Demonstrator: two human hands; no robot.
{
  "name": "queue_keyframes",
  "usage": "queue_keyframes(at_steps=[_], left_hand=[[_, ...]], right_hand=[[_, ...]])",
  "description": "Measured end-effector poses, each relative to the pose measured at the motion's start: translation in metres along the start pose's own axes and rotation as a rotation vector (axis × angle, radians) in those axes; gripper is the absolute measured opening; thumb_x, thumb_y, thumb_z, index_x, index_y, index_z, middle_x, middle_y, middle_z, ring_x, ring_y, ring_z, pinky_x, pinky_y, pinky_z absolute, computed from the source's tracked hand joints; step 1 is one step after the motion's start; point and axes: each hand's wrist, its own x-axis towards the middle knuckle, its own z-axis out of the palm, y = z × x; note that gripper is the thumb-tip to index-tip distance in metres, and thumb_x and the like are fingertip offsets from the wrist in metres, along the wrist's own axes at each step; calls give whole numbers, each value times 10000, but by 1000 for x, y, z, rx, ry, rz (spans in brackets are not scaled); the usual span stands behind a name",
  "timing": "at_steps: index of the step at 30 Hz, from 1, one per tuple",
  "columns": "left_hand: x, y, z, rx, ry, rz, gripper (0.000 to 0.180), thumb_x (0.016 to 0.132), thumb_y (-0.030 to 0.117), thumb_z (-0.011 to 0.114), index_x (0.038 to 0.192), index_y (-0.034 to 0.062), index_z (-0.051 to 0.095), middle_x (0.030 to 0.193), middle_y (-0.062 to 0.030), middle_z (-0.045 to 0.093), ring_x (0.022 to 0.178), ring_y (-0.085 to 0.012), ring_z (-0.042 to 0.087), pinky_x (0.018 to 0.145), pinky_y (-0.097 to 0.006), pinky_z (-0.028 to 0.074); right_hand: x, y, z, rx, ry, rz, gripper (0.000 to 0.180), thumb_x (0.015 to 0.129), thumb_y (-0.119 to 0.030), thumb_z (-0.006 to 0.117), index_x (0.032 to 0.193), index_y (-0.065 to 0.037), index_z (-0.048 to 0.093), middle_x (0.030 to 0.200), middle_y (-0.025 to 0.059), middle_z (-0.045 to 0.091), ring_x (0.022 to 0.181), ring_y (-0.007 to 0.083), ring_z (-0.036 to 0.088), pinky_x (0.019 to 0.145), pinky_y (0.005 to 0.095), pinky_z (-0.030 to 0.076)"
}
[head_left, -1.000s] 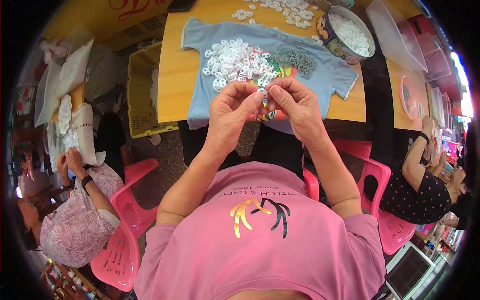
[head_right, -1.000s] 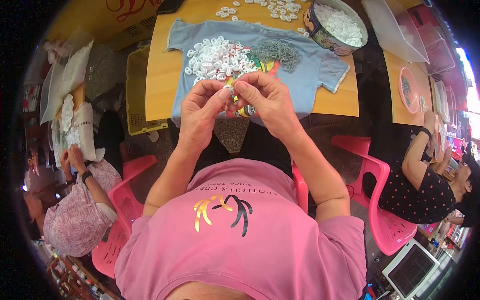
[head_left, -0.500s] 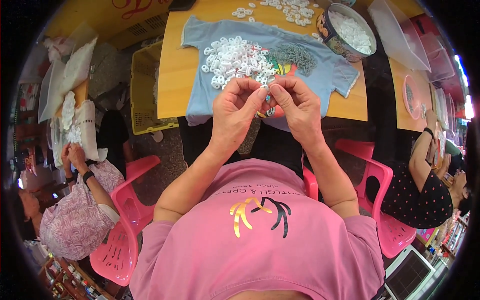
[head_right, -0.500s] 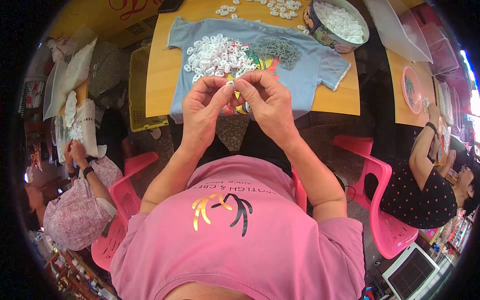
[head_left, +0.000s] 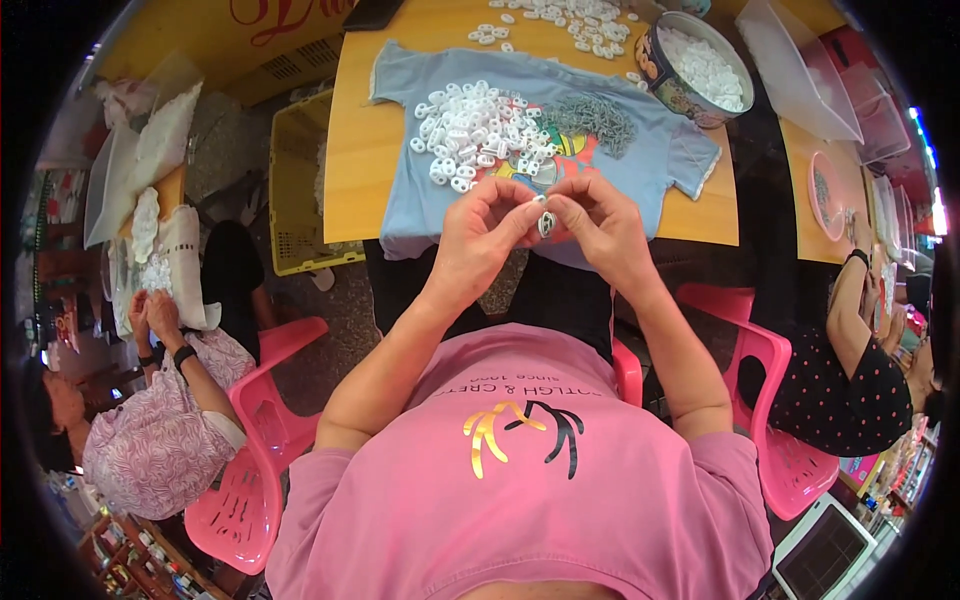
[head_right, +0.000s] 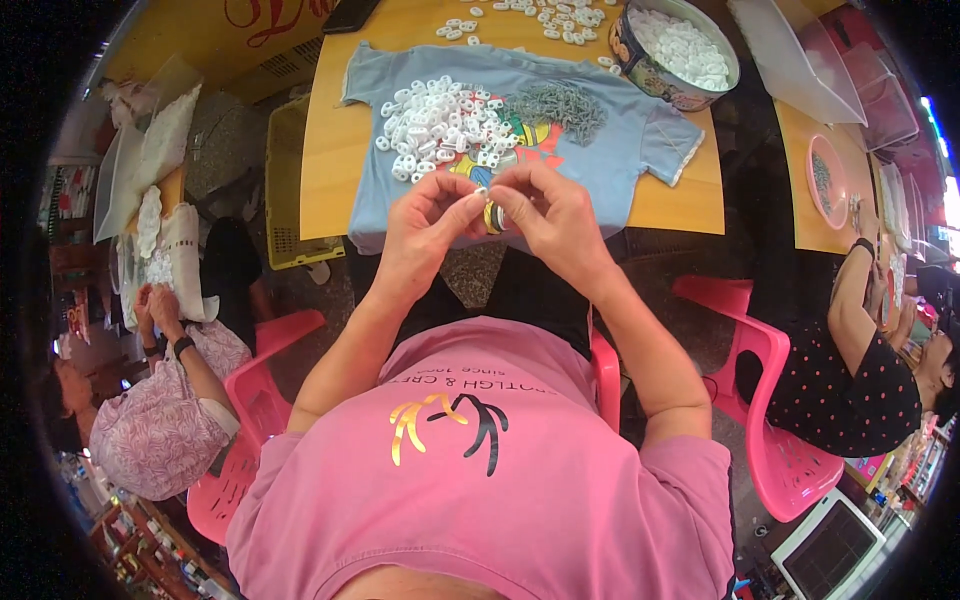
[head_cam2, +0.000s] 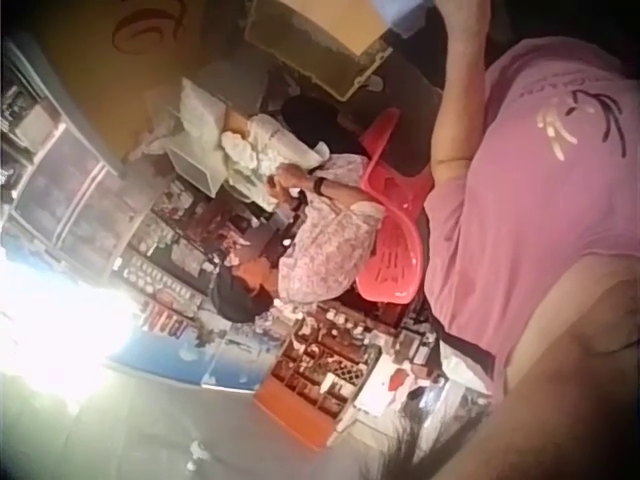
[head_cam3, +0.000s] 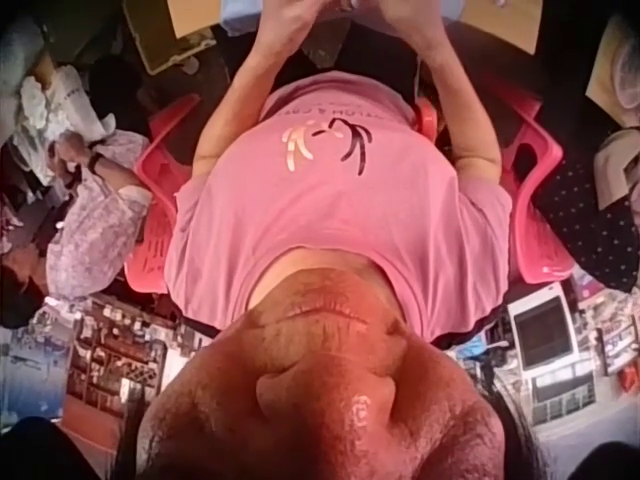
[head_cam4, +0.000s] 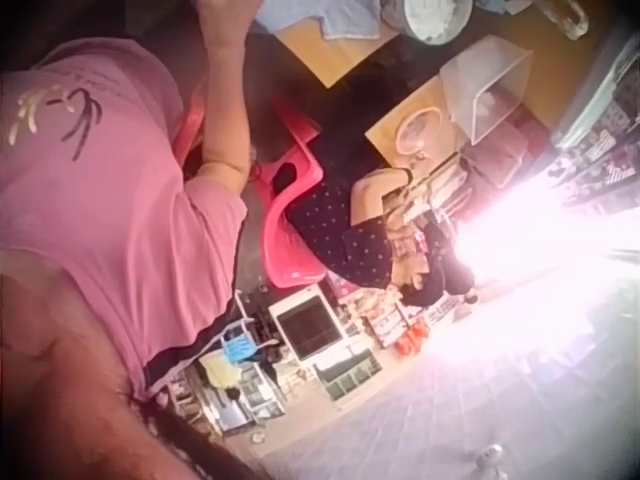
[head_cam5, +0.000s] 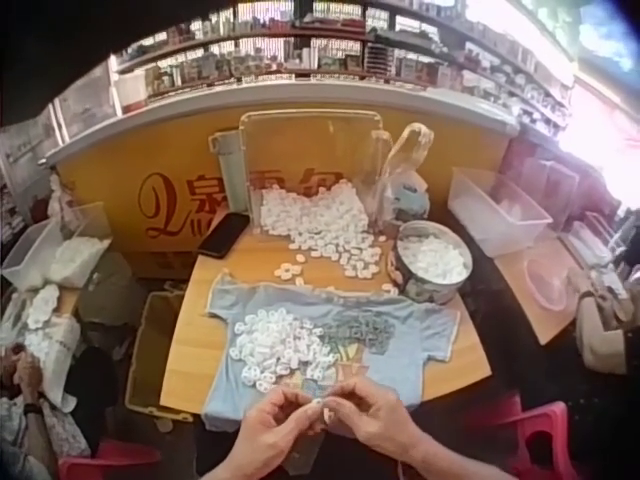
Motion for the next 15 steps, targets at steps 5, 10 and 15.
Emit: queue_keyframes(at_steps=[5,10,15], left_hand=[[-18,1,-5,-22,-65,-42,145,928,118,656,991,7,588,825,-24,629,720,-77,607,648,-224,496],[-33,1,-8,-23,-56,-72,146,922,104,664,1002,7,589,841,-23,630,726,-76,608,646,-215,492],[-37,-7,-14,44,-21,-23,150,922,108,664,1017,11,601,854,-40,646,740,-93,625,666,-222,509]], right_hand=[[0,-21,-12,-580,-170,-492,97,865,-24,667,919,22,601,817,92,605,751,201,604,663,301,485],[-10,-26,-3,-447,-243,-408,68,845,2,662,875,12,603,788,104,576,729,232,586,636,308,461],[-13,-12,7,-407,-225,-283,48,855,-16,661,871,-7,617,788,74,591,704,215,580,622,295,458]])
